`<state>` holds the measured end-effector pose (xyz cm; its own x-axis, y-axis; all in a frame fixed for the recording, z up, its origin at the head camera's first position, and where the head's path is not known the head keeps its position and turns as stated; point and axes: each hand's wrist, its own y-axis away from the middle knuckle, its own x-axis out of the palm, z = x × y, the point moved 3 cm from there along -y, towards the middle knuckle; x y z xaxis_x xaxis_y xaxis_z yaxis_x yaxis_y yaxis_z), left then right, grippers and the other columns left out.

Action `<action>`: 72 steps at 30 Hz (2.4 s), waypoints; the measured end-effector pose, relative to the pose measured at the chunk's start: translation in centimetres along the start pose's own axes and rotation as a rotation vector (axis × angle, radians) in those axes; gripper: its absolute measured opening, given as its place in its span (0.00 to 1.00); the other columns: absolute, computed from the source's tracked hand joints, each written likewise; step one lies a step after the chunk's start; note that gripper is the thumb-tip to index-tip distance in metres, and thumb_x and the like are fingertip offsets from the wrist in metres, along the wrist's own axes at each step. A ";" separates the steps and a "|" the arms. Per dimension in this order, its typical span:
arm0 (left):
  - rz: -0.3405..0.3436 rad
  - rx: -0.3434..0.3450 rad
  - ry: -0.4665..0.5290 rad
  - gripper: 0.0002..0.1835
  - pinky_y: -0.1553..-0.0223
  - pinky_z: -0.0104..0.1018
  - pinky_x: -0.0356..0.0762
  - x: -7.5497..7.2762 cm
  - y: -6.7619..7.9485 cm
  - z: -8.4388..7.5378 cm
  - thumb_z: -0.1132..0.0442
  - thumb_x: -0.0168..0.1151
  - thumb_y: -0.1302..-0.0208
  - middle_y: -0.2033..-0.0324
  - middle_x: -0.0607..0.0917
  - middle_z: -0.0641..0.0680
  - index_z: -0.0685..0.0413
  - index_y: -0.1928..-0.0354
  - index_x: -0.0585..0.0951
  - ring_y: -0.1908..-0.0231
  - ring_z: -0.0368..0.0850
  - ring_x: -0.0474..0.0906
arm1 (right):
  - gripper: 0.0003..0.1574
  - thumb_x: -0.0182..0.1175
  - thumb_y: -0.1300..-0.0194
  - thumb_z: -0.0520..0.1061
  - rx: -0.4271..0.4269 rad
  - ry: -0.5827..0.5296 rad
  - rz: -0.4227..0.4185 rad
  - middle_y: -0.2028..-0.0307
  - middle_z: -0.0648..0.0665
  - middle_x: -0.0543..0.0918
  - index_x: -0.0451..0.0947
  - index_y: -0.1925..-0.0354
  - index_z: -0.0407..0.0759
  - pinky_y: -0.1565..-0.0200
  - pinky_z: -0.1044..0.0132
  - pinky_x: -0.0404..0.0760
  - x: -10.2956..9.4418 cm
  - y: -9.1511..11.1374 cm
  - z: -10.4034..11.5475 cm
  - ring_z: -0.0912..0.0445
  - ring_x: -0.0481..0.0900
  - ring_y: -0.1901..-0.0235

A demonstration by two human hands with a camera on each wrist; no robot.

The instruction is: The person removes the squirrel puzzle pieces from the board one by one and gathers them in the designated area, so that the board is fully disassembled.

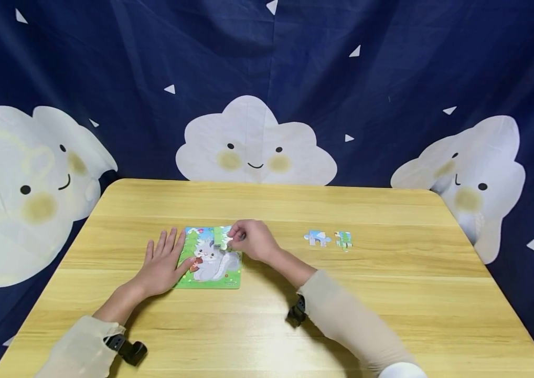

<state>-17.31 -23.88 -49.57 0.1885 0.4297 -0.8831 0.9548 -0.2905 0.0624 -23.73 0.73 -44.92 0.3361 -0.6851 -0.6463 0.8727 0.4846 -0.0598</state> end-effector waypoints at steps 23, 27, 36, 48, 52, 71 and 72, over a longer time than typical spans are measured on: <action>0.036 -0.022 -0.005 0.46 0.31 0.69 0.17 -0.1 -0.1 -0.2 0.38 0.43 0.21 0.22 0.34 0.70 0.62 0.19 0.40 0.24 0.69 0.22 | 0.05 0.70 0.40 0.34 0.133 0.062 -0.040 0.72 0.49 0.83 0.83 0.65 0.39 0.63 0.67 0.79 -9.4 5.4 -8.2 0.57 0.78 0.70; 0.031 -0.015 -0.004 0.46 0.31 0.70 0.17 -0.1 0.0 -0.3 0.38 0.43 0.21 0.22 0.34 0.70 0.62 0.19 0.40 0.24 0.70 0.23 | 0.04 0.70 0.39 0.34 0.144 0.085 -0.027 0.72 0.49 0.82 0.83 0.66 0.39 0.65 0.68 0.77 -9.5 5.8 -8.8 0.58 0.77 0.71; -0.018 0.019 0.016 0.46 0.31 0.71 0.19 0.1 0.1 -0.2 0.38 0.43 0.21 0.22 0.38 0.72 0.62 0.19 0.42 0.24 0.72 0.26 | 0.05 0.71 0.39 0.35 0.150 0.117 -0.009 0.74 0.51 0.81 0.83 0.68 0.41 0.67 0.69 0.75 -9.4 5.9 -8.9 0.59 0.75 0.73; 0.000 -0.025 0.023 0.42 0.32 0.76 0.29 -1.8 -0.1 -1.8 0.45 0.50 0.21 0.24 0.45 0.77 0.68 0.21 0.51 0.25 0.77 0.34 | 0.05 0.70 0.37 0.36 0.110 0.092 0.008 0.75 0.50 0.78 0.81 0.64 0.40 0.72 0.69 0.70 -8.7 5.3 -7.5 0.59 0.71 0.75; -0.011 -0.030 0.002 0.41 0.32 0.75 0.32 -2.3 -0.4 -2.4 0.46 0.50 0.21 0.24 0.46 0.76 0.69 0.22 0.53 0.25 0.76 0.36 | 0.04 0.69 0.35 0.38 0.068 0.066 0.011 0.75 0.50 0.79 0.82 0.64 0.40 0.71 0.69 0.72 -7.7 4.5 -6.1 0.60 0.72 0.76; 0.041 0.078 -0.058 0.45 0.30 0.73 0.30 0.0 -1.7 -5.7 0.40 0.52 0.24 0.22 0.46 0.70 0.64 0.21 0.53 0.23 0.71 0.36 | 0.07 0.69 0.34 0.39 0.035 -0.051 0.081 0.75 0.50 0.80 0.84 0.58 0.38 0.75 0.72 0.71 -1.0 1.3 -1.1 0.62 0.72 0.79; 0.049 0.076 -0.063 0.46 0.30 0.73 0.30 0.2 -1.8 -5.7 0.39 0.52 0.25 0.22 0.45 0.70 0.64 0.21 0.53 0.23 0.71 0.35 | 0.06 0.69 0.35 0.39 0.040 -0.047 0.089 0.76 0.50 0.79 0.84 0.59 0.38 0.75 0.72 0.70 -0.7 1.2 -1.1 0.62 0.71 0.79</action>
<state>-17.64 -18.39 -47.19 0.2171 0.3595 -0.9075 0.9243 -0.3745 0.0728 -23.29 2.38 -45.33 0.4285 -0.6656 -0.6110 0.8517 0.5234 0.0272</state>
